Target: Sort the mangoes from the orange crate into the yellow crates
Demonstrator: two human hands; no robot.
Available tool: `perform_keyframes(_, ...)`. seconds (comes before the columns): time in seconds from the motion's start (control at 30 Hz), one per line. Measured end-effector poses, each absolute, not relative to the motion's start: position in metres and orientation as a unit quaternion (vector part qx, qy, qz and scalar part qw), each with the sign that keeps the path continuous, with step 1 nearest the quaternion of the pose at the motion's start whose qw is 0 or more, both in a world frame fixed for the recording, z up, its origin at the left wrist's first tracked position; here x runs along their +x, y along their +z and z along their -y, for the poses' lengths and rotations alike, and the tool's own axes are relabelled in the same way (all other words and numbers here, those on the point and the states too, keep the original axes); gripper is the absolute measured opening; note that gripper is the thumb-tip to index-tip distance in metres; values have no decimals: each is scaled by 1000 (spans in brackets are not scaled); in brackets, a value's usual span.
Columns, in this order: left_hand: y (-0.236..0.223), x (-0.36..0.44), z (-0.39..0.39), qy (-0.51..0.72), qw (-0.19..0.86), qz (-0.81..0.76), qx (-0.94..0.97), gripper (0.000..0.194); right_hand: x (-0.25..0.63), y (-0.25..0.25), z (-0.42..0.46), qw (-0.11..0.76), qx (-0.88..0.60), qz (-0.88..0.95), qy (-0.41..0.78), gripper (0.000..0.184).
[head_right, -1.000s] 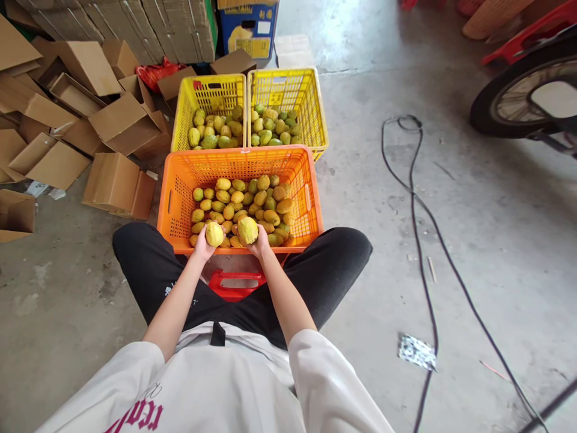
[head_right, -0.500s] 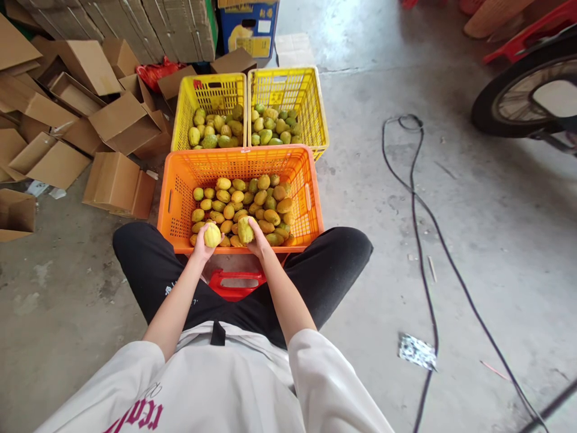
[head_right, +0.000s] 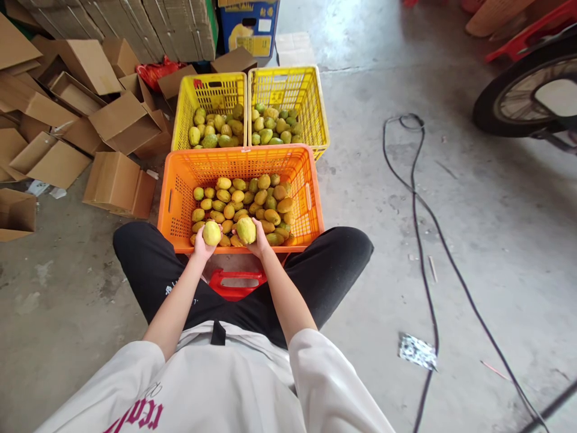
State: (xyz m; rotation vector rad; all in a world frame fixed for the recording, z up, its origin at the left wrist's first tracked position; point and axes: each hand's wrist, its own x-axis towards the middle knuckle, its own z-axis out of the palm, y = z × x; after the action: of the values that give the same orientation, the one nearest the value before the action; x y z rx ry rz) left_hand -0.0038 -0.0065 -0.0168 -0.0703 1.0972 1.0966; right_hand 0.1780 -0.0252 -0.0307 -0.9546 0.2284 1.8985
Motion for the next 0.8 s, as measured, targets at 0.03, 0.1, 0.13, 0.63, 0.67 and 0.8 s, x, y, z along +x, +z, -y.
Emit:
perform_keyframes(0.03,-17,-3,7,495,712,-496,-37,27,178,-31,25,481,-390,-95,779,38)
perform_keyframes(0.1,-17,-3,7,495,712,-497,-43,26,178,-31,24,482,-389,-99,779,40)
perform_keyframes(0.13,-17,-3,6,494,712,-497,-45,25,178,-32,24,482,-388,-100,779,41)
perform_keyframes(0.63,-16,-6,7,491,719,-488,-62,32,177,-23,22,493,-421,-73,758,39)
perform_keyframes(0.67,-15,-7,6,491,723,-482,-62,33,177,-24,22,495,-418,-73,758,37)
perform_keyframes(0.8,-13,-11,5,488,730,-474,-65,30,175,-27,22,508,-409,-69,755,33)
